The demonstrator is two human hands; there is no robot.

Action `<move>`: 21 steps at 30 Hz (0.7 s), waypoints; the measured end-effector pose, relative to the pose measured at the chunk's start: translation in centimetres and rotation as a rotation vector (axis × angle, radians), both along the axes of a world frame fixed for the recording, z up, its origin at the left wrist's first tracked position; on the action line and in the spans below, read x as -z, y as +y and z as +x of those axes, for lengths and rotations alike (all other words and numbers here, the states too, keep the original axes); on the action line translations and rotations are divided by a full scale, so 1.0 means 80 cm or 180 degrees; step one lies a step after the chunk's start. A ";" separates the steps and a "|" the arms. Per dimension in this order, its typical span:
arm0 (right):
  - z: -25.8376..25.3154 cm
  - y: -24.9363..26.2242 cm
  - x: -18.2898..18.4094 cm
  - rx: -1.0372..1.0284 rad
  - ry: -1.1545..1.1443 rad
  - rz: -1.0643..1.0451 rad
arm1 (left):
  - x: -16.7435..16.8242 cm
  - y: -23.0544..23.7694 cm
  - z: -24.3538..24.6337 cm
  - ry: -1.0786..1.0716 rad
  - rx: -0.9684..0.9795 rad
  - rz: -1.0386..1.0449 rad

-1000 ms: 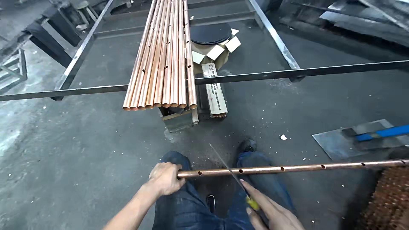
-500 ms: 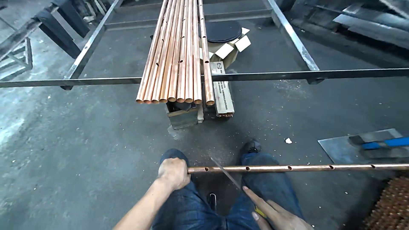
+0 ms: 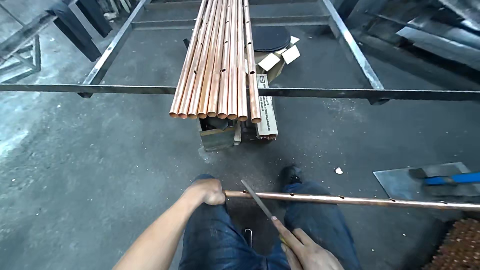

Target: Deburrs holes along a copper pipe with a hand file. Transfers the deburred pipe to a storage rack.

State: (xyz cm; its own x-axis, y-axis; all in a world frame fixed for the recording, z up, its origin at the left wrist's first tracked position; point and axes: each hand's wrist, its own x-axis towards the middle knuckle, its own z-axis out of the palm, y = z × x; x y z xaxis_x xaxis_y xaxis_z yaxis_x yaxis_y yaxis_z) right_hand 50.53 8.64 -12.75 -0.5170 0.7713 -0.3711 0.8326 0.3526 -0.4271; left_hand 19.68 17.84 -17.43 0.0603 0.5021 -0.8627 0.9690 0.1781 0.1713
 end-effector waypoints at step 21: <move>-0.050 0.066 0.029 -0.0417 -0.0300 0.0349 | -0.003 0.019 0.005 0.0262 0.0074 -0.0160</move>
State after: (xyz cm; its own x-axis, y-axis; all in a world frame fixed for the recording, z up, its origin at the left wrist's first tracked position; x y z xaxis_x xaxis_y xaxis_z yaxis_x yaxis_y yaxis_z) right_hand 46.57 13.93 -15.03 -0.5825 0.7383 -0.3401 0.8111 0.5007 -0.3024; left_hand 20.06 19.38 -17.16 -0.0006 0.4572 -0.8893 0.9834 0.1618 0.0825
